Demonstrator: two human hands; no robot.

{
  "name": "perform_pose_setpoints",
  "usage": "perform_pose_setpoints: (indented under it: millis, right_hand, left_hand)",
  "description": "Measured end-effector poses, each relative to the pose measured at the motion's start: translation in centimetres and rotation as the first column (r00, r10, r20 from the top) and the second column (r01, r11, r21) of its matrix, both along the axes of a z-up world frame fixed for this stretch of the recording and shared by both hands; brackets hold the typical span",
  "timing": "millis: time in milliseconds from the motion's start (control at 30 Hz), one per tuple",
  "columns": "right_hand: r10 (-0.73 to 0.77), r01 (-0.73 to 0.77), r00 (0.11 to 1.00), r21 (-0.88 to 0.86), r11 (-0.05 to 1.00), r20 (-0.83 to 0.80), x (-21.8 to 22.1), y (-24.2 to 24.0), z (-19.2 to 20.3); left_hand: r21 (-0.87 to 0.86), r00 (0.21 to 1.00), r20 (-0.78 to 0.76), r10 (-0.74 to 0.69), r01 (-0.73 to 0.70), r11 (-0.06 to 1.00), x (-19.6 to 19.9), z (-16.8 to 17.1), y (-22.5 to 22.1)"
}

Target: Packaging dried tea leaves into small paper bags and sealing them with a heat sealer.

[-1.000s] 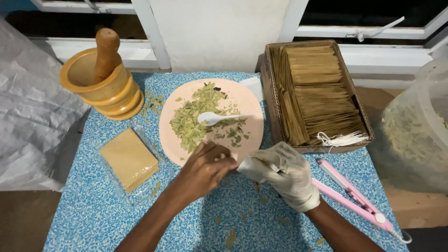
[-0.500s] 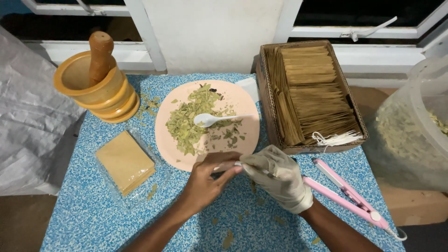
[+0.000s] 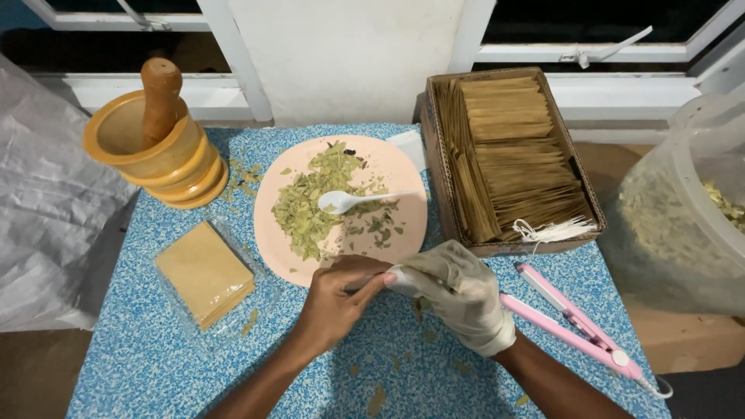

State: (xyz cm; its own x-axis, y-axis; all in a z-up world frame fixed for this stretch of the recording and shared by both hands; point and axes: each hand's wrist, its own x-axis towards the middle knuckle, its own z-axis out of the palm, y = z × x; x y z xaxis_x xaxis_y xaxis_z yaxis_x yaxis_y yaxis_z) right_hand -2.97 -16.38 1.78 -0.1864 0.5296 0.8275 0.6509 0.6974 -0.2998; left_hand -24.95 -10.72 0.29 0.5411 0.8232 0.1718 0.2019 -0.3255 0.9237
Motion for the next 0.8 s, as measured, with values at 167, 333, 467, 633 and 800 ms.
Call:
perform_pose_setpoints:
  millis: [167, 333, 467, 633, 800]
  right_hand:
    - [-0.070, 0.073, 0.994, -0.033, 0.997, 0.080, 0.2, -0.4, -0.1]
    - [-0.149, 0.163, 0.982, -0.119, 0.979, 0.119, 1.8, -0.3, -3.1]
    - [-0.226, 0.270, 0.943, -0.164, 0.949, 0.244, 2.6, -1.2, 1.1]
    - [-0.202, 0.124, 0.974, -0.513, 0.849, -0.099, 6.3, -6.5, 2.9]
    - [-0.385, 0.773, 0.630, -0.589, 0.236, 0.674, 11.5, -9.5, 1.1]
  left_hand:
    - [0.276, 0.999, 0.032, -0.012, 0.003, 0.961, 0.0, -0.9, 0.5]
    - [0.329, 1.000, 0.017, 0.000, -0.005, 0.944, 0.0, -1.3, 0.2]
    - [0.301, 0.998, 0.043, 0.055, -0.065, 0.952, -0.2, -0.6, 1.0]
    - [0.392, 0.999, 0.035, 0.032, -0.043, 0.919, -0.6, -1.2, 1.6]
    - [0.286, 0.995, 0.028, 0.096, -0.100, 0.953, -0.7, -1.3, 1.6]
